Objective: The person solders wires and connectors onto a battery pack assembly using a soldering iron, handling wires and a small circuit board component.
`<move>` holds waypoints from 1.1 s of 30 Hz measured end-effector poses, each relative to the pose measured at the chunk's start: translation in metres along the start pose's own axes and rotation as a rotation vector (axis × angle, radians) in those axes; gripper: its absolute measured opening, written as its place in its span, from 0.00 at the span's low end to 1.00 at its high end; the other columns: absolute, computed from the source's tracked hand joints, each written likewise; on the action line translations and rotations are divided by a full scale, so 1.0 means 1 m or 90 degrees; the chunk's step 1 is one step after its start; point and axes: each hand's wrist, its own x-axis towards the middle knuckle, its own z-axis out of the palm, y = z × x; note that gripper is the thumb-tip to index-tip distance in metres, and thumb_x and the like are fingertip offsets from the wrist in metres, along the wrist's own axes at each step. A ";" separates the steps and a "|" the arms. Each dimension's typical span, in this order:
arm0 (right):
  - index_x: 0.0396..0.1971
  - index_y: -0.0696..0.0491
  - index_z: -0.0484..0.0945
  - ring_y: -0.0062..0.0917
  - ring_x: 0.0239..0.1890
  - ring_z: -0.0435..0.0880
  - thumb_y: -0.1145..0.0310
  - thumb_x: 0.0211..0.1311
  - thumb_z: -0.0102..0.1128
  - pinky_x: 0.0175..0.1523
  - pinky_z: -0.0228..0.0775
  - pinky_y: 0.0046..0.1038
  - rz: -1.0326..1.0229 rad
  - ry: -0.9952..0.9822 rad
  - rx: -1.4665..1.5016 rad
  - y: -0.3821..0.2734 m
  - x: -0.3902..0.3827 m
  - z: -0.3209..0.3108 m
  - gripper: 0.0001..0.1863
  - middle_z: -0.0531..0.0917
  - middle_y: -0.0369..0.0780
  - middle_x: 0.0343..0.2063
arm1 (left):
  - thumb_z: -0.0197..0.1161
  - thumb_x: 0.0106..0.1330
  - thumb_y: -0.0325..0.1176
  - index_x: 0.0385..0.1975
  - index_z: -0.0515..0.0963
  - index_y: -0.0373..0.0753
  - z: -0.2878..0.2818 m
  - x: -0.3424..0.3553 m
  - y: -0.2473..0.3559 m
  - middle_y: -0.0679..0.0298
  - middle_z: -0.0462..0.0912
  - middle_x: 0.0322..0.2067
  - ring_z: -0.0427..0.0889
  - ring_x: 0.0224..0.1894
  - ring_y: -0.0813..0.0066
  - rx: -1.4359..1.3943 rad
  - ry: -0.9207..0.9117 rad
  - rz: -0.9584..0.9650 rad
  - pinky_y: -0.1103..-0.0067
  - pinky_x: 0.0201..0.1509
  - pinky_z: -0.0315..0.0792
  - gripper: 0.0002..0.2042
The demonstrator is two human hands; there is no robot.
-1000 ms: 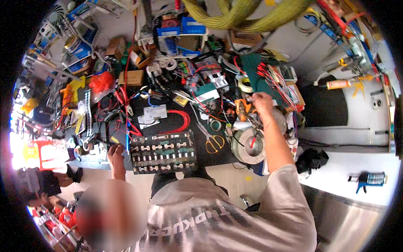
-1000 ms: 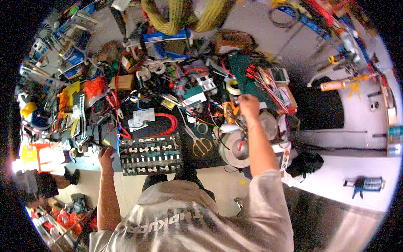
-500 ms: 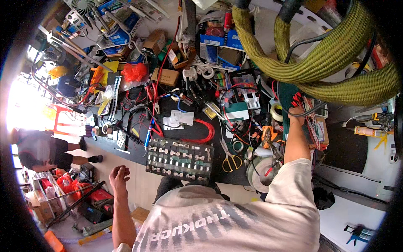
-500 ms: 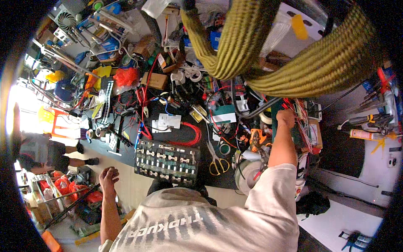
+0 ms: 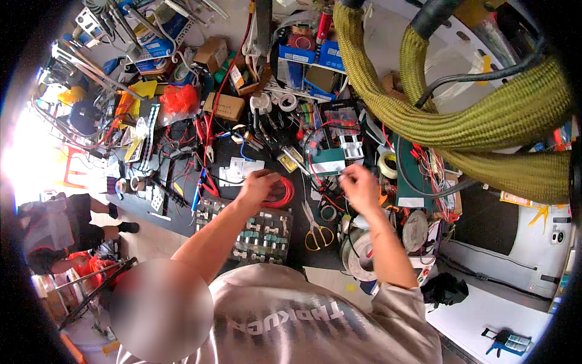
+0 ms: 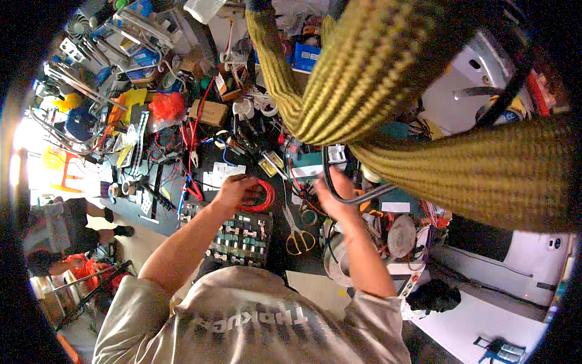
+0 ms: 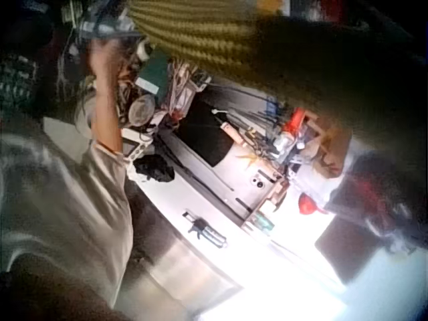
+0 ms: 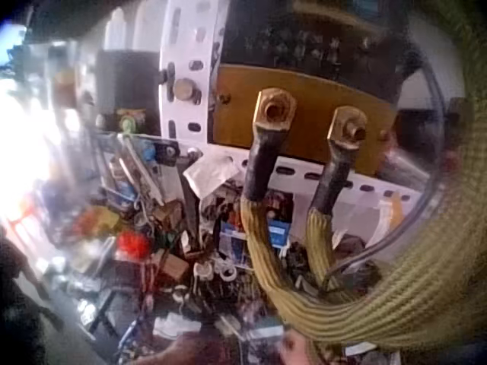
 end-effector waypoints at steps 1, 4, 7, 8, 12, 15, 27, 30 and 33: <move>0.42 0.55 0.80 0.44 0.41 0.89 0.65 0.66 0.67 0.46 0.78 0.41 0.053 -0.022 0.057 -0.008 -0.014 0.018 0.11 0.88 0.49 0.37 | 0.64 0.73 0.41 0.46 0.82 0.41 0.017 0.011 0.002 0.62 0.89 0.39 0.86 0.38 0.69 -0.021 -0.034 -0.067 0.69 0.45 0.80 0.12; 0.41 0.55 0.82 0.44 0.38 0.90 0.67 0.64 0.68 0.42 0.79 0.40 0.096 -0.041 -0.020 -0.028 -0.023 0.045 0.10 0.89 0.48 0.35 | 0.64 0.73 0.43 0.48 0.81 0.44 0.046 0.053 -0.019 0.62 0.87 0.41 0.86 0.39 0.67 -0.140 -0.061 -0.177 0.67 0.43 0.80 0.12; 0.39 0.56 0.83 0.42 0.36 0.90 0.67 0.63 0.68 0.41 0.79 0.39 0.092 -0.006 -0.036 -0.018 -0.021 0.060 0.09 0.90 0.47 0.32 | 0.64 0.73 0.42 0.45 0.80 0.44 0.073 0.062 -0.018 0.61 0.87 0.38 0.86 0.37 0.65 -0.205 -0.059 -0.202 0.64 0.41 0.79 0.11; 0.39 0.56 0.83 0.42 0.36 0.90 0.67 0.63 0.68 0.41 0.79 0.39 0.091 -0.002 -0.039 -0.014 -0.024 0.064 0.09 0.89 0.47 0.32 | 0.64 0.72 0.42 0.45 0.80 0.44 0.079 0.068 -0.026 0.61 0.87 0.37 0.86 0.37 0.65 -0.211 -0.044 -0.206 0.64 0.41 0.79 0.10; 0.39 0.55 0.84 0.44 0.37 0.90 0.66 0.63 0.69 0.43 0.80 0.41 0.113 -0.015 -0.092 -0.016 -0.024 0.054 0.09 0.90 0.47 0.33 | 0.65 0.72 0.43 0.44 0.80 0.44 0.085 0.073 -0.022 0.62 0.86 0.33 0.85 0.34 0.65 -0.214 -0.048 -0.216 0.65 0.38 0.79 0.11; 0.42 0.52 0.85 0.45 0.41 0.90 0.64 0.63 0.69 0.47 0.80 0.42 0.133 0.003 -0.118 -0.023 -0.031 0.011 0.10 0.90 0.46 0.36 | 0.63 0.73 0.42 0.43 0.80 0.42 0.063 0.078 -0.027 0.61 0.88 0.34 0.84 0.30 0.67 -0.273 -0.109 -0.184 0.65 0.35 0.78 0.10; 0.37 0.57 0.84 0.20 0.27 0.81 0.69 0.64 0.64 0.34 0.72 0.26 0.430 0.119 0.084 -0.090 -0.250 -0.199 0.07 0.83 0.35 0.27 | 0.67 0.71 0.44 0.42 0.80 0.41 0.056 0.068 -0.019 0.61 0.86 0.38 0.84 0.38 0.66 -0.245 -0.125 -0.237 0.67 0.42 0.78 0.13; 0.41 0.55 0.82 0.16 0.27 0.80 0.67 0.68 0.67 0.30 0.69 0.21 0.465 0.035 0.419 -0.167 -0.225 -0.126 0.08 0.82 0.32 0.25 | 0.66 0.73 0.45 0.40 0.79 0.43 0.043 0.068 -0.015 0.61 0.87 0.35 0.85 0.37 0.64 -0.234 -0.094 -0.251 0.65 0.40 0.77 0.12; 0.40 0.55 0.81 0.12 0.23 0.74 0.66 0.71 0.65 0.25 0.60 0.21 0.335 -0.075 0.574 -0.183 -0.174 -0.052 0.08 0.81 0.32 0.24 | 0.64 0.74 0.44 0.40 0.79 0.43 0.039 0.078 -0.019 0.60 0.87 0.34 0.84 0.34 0.64 -0.213 -0.088 -0.245 0.65 0.38 0.76 0.11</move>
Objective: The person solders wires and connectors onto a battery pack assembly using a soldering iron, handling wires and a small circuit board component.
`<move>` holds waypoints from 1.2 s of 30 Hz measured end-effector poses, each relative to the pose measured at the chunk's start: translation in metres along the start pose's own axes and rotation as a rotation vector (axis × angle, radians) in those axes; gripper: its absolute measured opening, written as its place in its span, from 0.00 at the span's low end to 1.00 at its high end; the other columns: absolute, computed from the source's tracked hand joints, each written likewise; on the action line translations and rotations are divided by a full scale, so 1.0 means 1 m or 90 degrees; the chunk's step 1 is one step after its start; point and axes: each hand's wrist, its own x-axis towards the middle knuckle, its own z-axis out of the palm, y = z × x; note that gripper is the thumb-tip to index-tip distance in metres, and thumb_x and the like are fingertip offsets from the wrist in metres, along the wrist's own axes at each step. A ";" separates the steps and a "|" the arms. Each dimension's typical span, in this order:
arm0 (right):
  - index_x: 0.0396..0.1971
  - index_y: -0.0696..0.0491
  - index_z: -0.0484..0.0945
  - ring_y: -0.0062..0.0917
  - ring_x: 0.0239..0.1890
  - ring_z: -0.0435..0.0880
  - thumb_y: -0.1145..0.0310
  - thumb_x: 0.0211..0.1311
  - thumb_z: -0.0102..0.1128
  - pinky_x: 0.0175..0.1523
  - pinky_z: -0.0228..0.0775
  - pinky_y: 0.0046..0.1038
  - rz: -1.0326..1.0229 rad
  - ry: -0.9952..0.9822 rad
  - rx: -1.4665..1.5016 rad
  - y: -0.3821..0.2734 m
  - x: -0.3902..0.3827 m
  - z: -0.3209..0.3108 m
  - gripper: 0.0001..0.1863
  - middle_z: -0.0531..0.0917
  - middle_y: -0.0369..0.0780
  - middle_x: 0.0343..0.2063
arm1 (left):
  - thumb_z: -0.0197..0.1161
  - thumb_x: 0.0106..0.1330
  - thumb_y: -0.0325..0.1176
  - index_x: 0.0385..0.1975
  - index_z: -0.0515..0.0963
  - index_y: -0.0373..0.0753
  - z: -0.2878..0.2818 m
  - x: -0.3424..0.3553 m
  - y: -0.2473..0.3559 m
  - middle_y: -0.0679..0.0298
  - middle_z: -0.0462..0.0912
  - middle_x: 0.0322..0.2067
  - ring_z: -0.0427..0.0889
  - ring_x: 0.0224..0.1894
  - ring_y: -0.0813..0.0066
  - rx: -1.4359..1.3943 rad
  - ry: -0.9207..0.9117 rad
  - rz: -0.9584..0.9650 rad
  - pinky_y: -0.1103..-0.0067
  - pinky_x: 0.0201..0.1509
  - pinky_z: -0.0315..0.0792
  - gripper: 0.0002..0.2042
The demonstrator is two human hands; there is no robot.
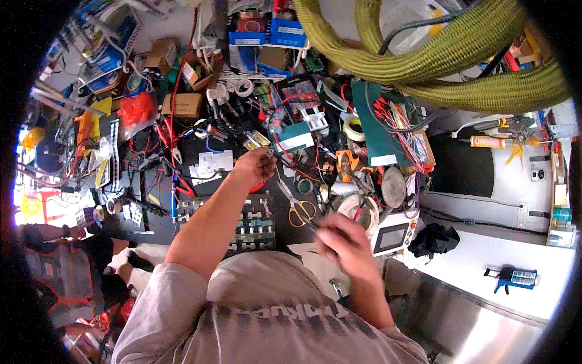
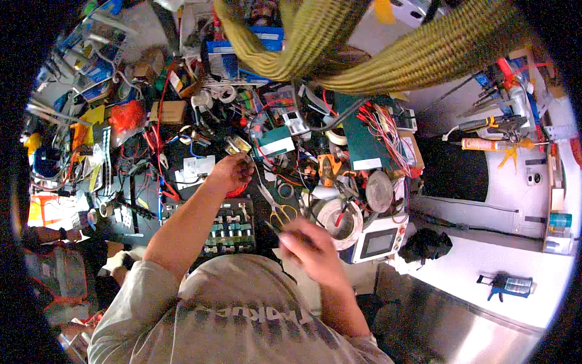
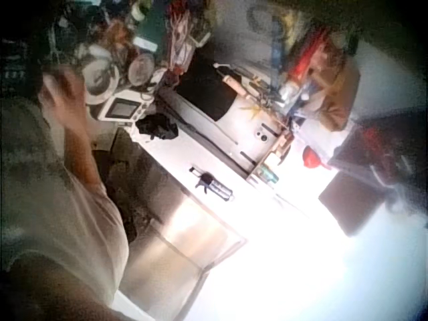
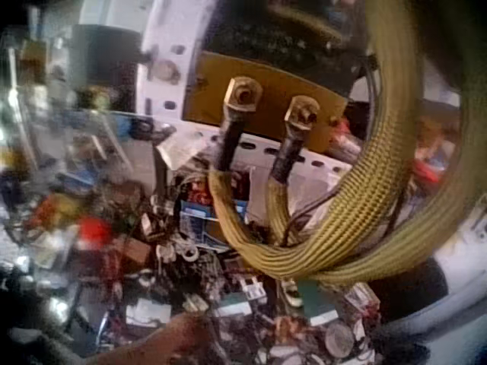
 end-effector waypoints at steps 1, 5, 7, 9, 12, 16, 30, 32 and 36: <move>0.40 0.55 0.81 0.12 0.23 0.74 0.65 0.72 0.64 0.27 0.61 0.20 -0.028 0.006 -0.042 0.003 0.027 0.015 0.08 0.81 0.32 0.24 | 0.63 0.74 0.44 0.40 0.79 0.43 0.002 -0.003 0.000 0.60 0.87 0.34 0.83 0.34 0.64 0.002 -0.005 -0.005 0.64 0.38 0.76 0.11; 0.36 0.59 0.83 0.16 0.25 0.80 0.68 0.69 0.66 0.32 0.71 0.25 -0.182 0.174 -0.186 0.088 0.163 0.022 0.09 0.82 0.34 0.21 | 0.62 0.75 0.43 0.40 0.79 0.44 0.005 0.000 0.003 0.60 0.85 0.35 0.83 0.34 0.62 -0.022 -0.009 -0.004 0.62 0.38 0.75 0.10; 0.38 0.60 0.85 0.20 0.26 0.82 0.67 0.66 0.68 0.34 0.73 0.27 -0.160 0.235 -0.229 0.115 0.201 0.015 0.10 0.85 0.37 0.23 | 0.63 0.74 0.41 0.39 0.79 0.43 0.013 0.001 -0.004 0.60 0.84 0.33 0.82 0.31 0.61 -0.051 0.007 0.007 0.63 0.36 0.75 0.09; 0.40 0.61 0.87 0.24 0.28 0.84 0.66 0.64 0.68 0.38 0.75 0.29 -0.148 0.275 -0.262 0.126 0.220 0.014 0.13 0.87 0.40 0.25 | 0.64 0.73 0.40 0.38 0.79 0.41 0.015 0.001 -0.007 0.61 0.83 0.30 0.82 0.29 0.61 -0.074 0.011 0.023 0.64 0.32 0.75 0.09; 0.40 0.62 0.86 0.18 0.27 0.80 0.71 0.67 0.66 0.34 0.70 0.24 -0.145 0.284 -0.296 0.137 0.233 0.013 0.09 0.84 0.36 0.25 | 0.64 0.73 0.39 0.38 0.79 0.40 0.010 -0.005 -0.006 0.61 0.83 0.31 0.83 0.29 0.62 -0.067 -0.016 0.039 0.63 0.31 0.76 0.09; 0.40 0.63 0.85 0.18 0.26 0.80 0.72 0.66 0.66 0.34 0.71 0.24 -0.156 0.268 -0.217 0.149 0.240 0.004 0.09 0.85 0.37 0.25 | 0.64 0.73 0.39 0.41 0.80 0.41 0.012 -0.012 -0.003 0.63 0.84 0.32 0.84 0.30 0.63 -0.052 -0.016 0.041 0.64 0.33 0.77 0.08; 0.39 0.57 0.86 0.48 0.39 0.90 0.65 0.64 0.67 0.46 0.80 0.41 -0.237 0.278 -0.531 0.109 0.226 0.028 0.11 0.89 0.52 0.34 | 0.68 0.73 0.42 0.40 0.82 0.42 0.018 0.008 -0.012 0.63 0.86 0.33 0.85 0.32 0.66 -0.043 0.040 0.024 0.66 0.36 0.81 0.10; 0.38 0.59 0.86 0.42 0.36 0.89 0.67 0.64 0.67 0.44 0.79 0.38 -0.240 0.280 -0.515 0.116 0.232 0.026 0.10 0.89 0.49 0.31 | 0.68 0.73 0.42 0.38 0.82 0.42 0.020 0.007 -0.014 0.63 0.87 0.32 0.86 0.31 0.65 -0.053 0.052 0.034 0.64 0.35 0.80 0.10; 0.39 0.62 0.85 0.30 0.28 0.88 0.70 0.64 0.67 0.38 0.78 0.32 -0.228 0.247 -0.490 0.126 0.244 0.020 0.10 0.88 0.44 0.27 | 0.68 0.73 0.44 0.36 0.81 0.42 0.013 0.013 -0.016 0.65 0.84 0.30 0.85 0.30 0.67 -0.083 0.022 0.047 0.64 0.34 0.80 0.12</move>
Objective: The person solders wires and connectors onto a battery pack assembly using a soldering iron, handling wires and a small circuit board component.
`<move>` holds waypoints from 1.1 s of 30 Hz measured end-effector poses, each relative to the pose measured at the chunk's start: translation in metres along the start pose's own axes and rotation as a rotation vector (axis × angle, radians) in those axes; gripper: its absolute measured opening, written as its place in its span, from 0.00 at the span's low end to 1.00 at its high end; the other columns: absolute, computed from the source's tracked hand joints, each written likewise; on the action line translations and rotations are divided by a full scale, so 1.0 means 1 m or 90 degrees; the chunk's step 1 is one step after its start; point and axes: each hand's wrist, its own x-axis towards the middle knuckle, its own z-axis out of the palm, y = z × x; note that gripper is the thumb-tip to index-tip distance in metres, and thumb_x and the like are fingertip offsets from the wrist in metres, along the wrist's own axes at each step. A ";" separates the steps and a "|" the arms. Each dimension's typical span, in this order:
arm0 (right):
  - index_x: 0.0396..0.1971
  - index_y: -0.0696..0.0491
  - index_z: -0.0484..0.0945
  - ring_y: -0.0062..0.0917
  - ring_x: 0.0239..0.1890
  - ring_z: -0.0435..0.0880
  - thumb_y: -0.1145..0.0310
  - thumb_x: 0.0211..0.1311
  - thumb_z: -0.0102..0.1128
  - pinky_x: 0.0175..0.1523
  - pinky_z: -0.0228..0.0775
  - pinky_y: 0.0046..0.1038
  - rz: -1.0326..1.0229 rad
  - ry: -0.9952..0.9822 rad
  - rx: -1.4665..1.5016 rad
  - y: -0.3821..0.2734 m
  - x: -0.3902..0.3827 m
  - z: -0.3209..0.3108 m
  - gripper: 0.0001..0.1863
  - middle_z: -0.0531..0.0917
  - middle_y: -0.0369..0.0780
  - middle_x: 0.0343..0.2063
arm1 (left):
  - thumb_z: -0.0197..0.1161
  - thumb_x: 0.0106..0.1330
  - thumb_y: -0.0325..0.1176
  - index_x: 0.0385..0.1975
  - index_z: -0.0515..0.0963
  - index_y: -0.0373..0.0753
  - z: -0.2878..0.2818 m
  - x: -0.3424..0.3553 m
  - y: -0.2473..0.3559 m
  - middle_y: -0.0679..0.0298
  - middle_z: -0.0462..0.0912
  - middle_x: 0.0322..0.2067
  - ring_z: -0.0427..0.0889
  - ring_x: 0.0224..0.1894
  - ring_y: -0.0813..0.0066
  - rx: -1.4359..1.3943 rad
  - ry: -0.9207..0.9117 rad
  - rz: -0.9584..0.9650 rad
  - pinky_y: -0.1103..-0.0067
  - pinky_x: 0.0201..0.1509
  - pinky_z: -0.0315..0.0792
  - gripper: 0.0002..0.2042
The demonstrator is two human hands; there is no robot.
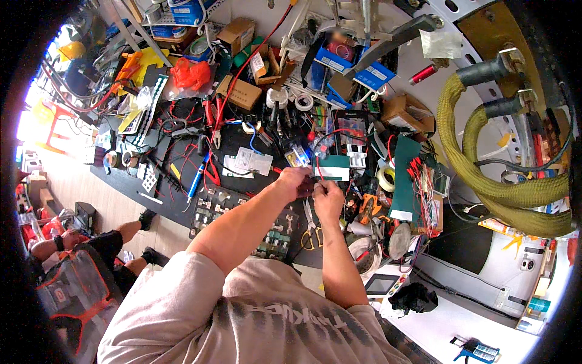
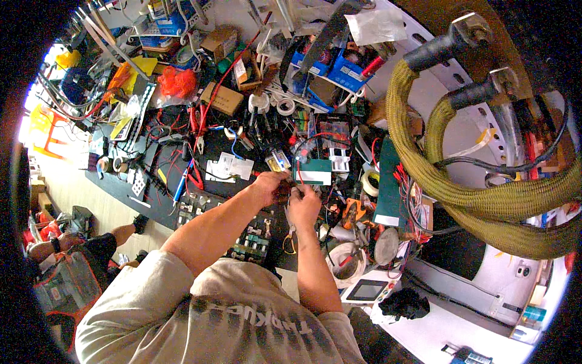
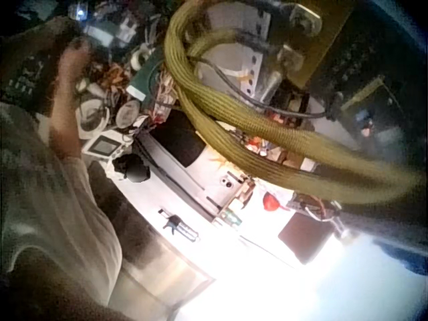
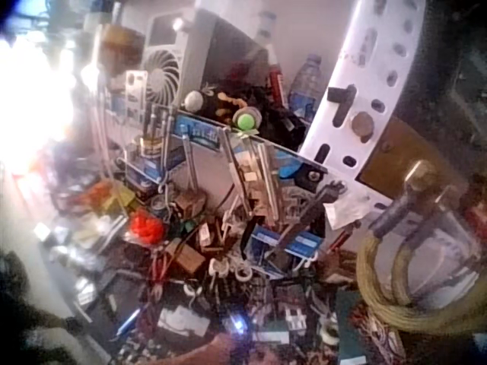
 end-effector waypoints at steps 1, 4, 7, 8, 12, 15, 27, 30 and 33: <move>0.41 0.63 0.86 0.29 0.28 0.88 0.70 0.65 0.67 0.38 0.78 0.32 0.014 -0.020 0.014 0.008 0.002 -0.001 0.11 0.89 0.44 0.28 | 0.68 0.72 0.45 0.34 0.80 0.42 0.001 -0.002 -0.001 0.66 0.82 0.28 0.84 0.29 0.68 -0.016 -0.013 0.003 0.65 0.34 0.80 0.13; 0.47 0.61 0.85 0.26 0.29 0.89 0.67 0.64 0.70 0.37 0.78 0.30 0.019 -0.044 0.054 0.031 0.007 0.000 0.16 0.90 0.45 0.32 | 0.66 0.73 0.46 0.32 0.80 0.42 0.006 -0.021 0.003 0.67 0.81 0.27 0.82 0.29 0.71 0.069 0.017 0.000 0.69 0.30 0.74 0.14; 0.48 0.56 0.86 0.40 0.42 0.90 0.57 0.61 0.74 0.51 0.79 0.37 0.055 -0.092 0.035 0.000 0.017 -0.008 0.21 0.90 0.48 0.37 | 0.64 0.74 0.46 0.30 0.80 0.42 0.004 -0.060 0.010 0.69 0.79 0.25 0.78 0.27 0.75 0.186 0.096 0.066 0.73 0.28 0.68 0.15; 0.50 0.56 0.85 0.39 0.41 0.90 0.55 0.61 0.74 0.50 0.79 0.37 0.056 -0.114 0.018 -0.003 0.022 -0.006 0.23 0.90 0.48 0.36 | 0.64 0.74 0.46 0.30 0.81 0.41 -0.001 -0.068 0.008 0.69 0.79 0.25 0.77 0.27 0.76 0.212 0.081 0.104 0.74 0.28 0.67 0.15; 0.47 0.56 0.86 0.42 0.42 0.90 0.53 0.61 0.73 0.49 0.80 0.40 0.025 -0.134 -0.132 -0.022 0.035 0.000 0.23 0.90 0.48 0.37 | 0.63 0.73 0.43 0.35 0.84 0.38 -0.036 -0.109 -0.004 0.69 0.81 0.27 0.76 0.28 0.80 0.316 0.038 0.226 0.78 0.28 0.67 0.14; 0.41 0.57 0.88 0.44 0.46 0.89 0.57 0.62 0.72 0.53 0.79 0.40 0.000 -0.117 -0.185 -0.029 0.038 -0.003 0.18 0.90 0.49 0.41 | 0.62 0.73 0.42 0.42 0.86 0.36 -0.062 -0.143 -0.011 0.67 0.84 0.29 0.77 0.30 0.79 0.334 0.035 0.268 0.79 0.30 0.70 0.15; 0.44 0.58 0.86 0.14 0.23 0.74 0.68 0.68 0.68 0.30 0.64 0.19 0.121 -0.213 0.151 -0.070 -0.107 -0.126 0.11 0.81 0.30 0.24 | 0.65 0.75 0.50 0.44 0.83 0.39 -0.046 -0.198 -0.038 0.67 0.84 0.31 0.82 0.31 0.78 0.143 -0.198 0.137 0.77 0.32 0.76 0.18; 0.46 0.59 0.86 0.15 0.26 0.77 0.69 0.67 0.68 0.33 0.68 0.21 0.097 -0.224 0.156 -0.081 -0.129 -0.130 0.12 0.82 0.32 0.26 | 0.65 0.75 0.49 0.39 0.83 0.36 -0.042 -0.193 -0.047 0.65 0.83 0.27 0.81 0.25 0.76 0.142 -0.261 0.141 0.76 0.27 0.75 0.19; 0.42 0.62 0.85 0.27 0.33 0.82 0.71 0.67 0.65 0.42 0.75 0.30 -0.125 -0.084 -0.066 -0.072 -0.142 -0.127 0.10 0.84 0.40 0.30 | 0.65 0.75 0.49 0.34 0.83 0.35 -0.034 -0.201 -0.053 0.63 0.82 0.22 0.79 0.19 0.73 0.117 -0.260 0.161 0.75 0.23 0.74 0.20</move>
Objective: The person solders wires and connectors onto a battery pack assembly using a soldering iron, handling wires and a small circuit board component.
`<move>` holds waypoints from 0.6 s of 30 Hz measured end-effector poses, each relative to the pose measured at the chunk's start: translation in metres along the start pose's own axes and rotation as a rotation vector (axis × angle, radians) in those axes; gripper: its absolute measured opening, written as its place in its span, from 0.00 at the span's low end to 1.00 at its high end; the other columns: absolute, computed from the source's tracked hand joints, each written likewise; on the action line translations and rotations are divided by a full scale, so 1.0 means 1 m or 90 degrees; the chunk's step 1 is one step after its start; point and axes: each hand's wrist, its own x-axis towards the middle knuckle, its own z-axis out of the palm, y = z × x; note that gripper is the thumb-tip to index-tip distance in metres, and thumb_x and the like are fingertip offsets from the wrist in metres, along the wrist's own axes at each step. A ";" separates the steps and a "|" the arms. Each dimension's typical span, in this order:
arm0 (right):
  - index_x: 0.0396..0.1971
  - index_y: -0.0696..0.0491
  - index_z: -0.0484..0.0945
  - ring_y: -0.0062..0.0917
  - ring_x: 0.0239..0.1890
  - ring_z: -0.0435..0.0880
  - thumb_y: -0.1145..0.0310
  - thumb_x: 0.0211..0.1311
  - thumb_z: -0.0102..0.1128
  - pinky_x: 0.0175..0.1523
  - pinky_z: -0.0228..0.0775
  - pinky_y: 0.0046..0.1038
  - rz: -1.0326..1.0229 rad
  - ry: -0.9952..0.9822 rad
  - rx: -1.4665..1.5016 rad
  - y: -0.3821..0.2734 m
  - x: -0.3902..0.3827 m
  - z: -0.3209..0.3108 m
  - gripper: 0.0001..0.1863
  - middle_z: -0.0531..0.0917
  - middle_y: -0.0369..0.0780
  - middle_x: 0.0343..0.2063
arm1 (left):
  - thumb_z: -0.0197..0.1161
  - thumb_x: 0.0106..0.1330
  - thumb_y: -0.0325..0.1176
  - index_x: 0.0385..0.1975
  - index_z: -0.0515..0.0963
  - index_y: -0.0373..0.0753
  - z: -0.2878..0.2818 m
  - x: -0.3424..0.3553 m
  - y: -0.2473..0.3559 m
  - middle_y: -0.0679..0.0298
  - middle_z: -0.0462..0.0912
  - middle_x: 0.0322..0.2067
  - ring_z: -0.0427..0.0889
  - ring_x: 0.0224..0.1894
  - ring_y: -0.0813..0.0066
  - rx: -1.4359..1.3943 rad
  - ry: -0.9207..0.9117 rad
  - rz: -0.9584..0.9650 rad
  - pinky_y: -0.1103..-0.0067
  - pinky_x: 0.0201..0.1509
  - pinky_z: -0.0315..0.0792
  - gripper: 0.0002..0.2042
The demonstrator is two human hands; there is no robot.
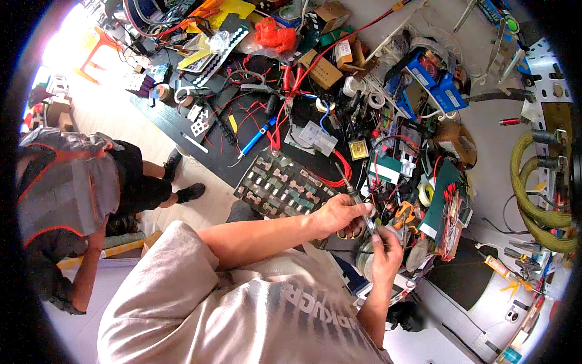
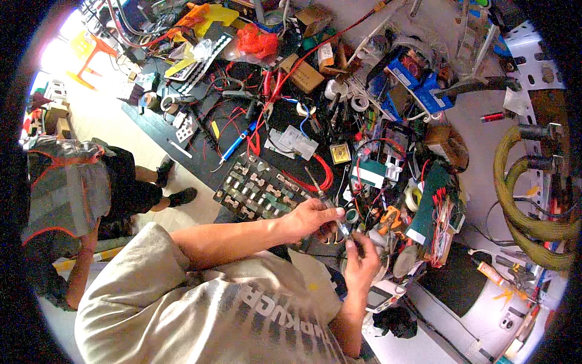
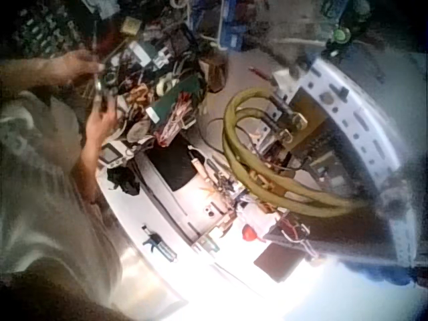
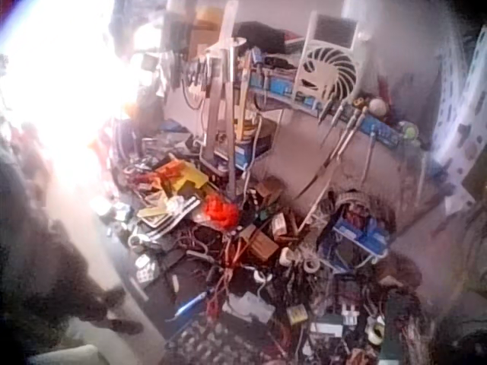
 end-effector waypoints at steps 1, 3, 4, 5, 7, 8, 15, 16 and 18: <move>0.41 0.62 0.84 0.29 0.34 0.82 0.71 0.68 0.64 0.42 0.75 0.31 -0.056 0.063 0.009 -0.011 -0.004 -0.001 0.09 0.85 0.42 0.31 | 0.65 0.76 0.49 0.33 0.82 0.35 0.003 -0.004 0.005 0.63 0.82 0.22 0.79 0.20 0.73 -0.035 0.004 0.005 0.74 0.23 0.74 0.20; 0.38 0.62 0.83 0.34 0.35 0.83 0.71 0.68 0.62 0.44 0.76 0.34 -0.167 0.190 0.031 -0.036 -0.016 -0.006 0.08 0.85 0.45 0.32 | 0.64 0.76 0.49 0.33 0.82 0.35 0.006 -0.008 0.014 0.62 0.83 0.23 0.80 0.21 0.72 -0.102 0.014 0.015 0.74 0.23 0.74 0.20; 0.36 0.61 0.81 0.35 0.35 0.83 0.70 0.68 0.62 0.45 0.76 0.35 -0.146 0.130 0.129 -0.042 -0.027 -0.010 0.08 0.85 0.44 0.32 | 0.62 0.77 0.48 0.32 0.82 0.36 0.008 -0.006 0.016 0.61 0.84 0.23 0.80 0.22 0.72 -0.155 0.045 0.008 0.73 0.23 0.74 0.19; 0.38 0.62 0.81 0.33 0.35 0.83 0.68 0.68 0.63 0.46 0.77 0.34 -0.154 0.044 0.133 -0.049 -0.031 -0.011 0.11 0.85 0.43 0.32 | 0.62 0.78 0.48 0.32 0.82 0.38 0.007 -0.007 0.018 0.61 0.84 0.24 0.80 0.23 0.72 -0.202 0.040 -0.015 0.73 0.23 0.73 0.19; 0.45 0.63 0.80 0.28 0.35 0.82 0.67 0.70 0.62 0.46 0.77 0.33 0.010 -0.051 0.215 -0.052 -0.040 0.004 0.14 0.85 0.41 0.34 | 0.62 0.77 0.50 0.33 0.83 0.38 0.016 -0.016 0.033 0.61 0.85 0.25 0.80 0.22 0.72 -0.219 -0.001 -0.030 0.75 0.23 0.71 0.19; 0.57 0.63 0.75 0.25 0.38 0.82 0.61 0.73 0.60 0.46 0.78 0.31 -0.002 -0.074 0.288 -0.050 -0.035 0.014 0.23 0.84 0.41 0.43 | 0.62 0.77 0.51 0.33 0.83 0.38 0.022 -0.020 0.035 0.62 0.85 0.25 0.79 0.22 0.73 -0.214 -0.039 -0.040 0.76 0.22 0.69 0.20; 0.68 0.62 0.70 0.25 0.44 0.82 0.35 0.74 0.51 0.49 0.76 0.27 -0.041 -0.026 0.464 -0.046 0.016 0.048 0.43 0.82 0.44 0.51 | 0.62 0.75 0.56 0.33 0.83 0.43 0.035 -0.054 0.037 0.71 0.81 0.24 0.77 0.22 0.81 -0.072 -0.095 -0.086 0.82 0.20 0.64 0.21; 0.66 0.63 0.72 0.26 0.44 0.83 0.33 0.74 0.50 0.51 0.76 0.28 -0.027 -0.036 0.445 -0.046 0.020 0.049 0.44 0.84 0.44 0.50 | 0.62 0.75 0.56 0.34 0.83 0.42 0.032 -0.054 0.037 0.71 0.81 0.24 0.77 0.22 0.80 -0.067 -0.086 -0.074 0.82 0.20 0.65 0.21; 0.64 0.64 0.73 0.30 0.46 0.85 0.32 0.73 0.50 0.54 0.77 0.31 0.015 -0.056 0.482 -0.055 0.023 0.050 0.45 0.86 0.46 0.47 | 0.62 0.76 0.54 0.34 0.83 0.40 0.024 -0.056 0.042 0.69 0.82 0.24 0.78 0.23 0.79 0.008 -0.068 -0.051 0.78 0.23 0.69 0.21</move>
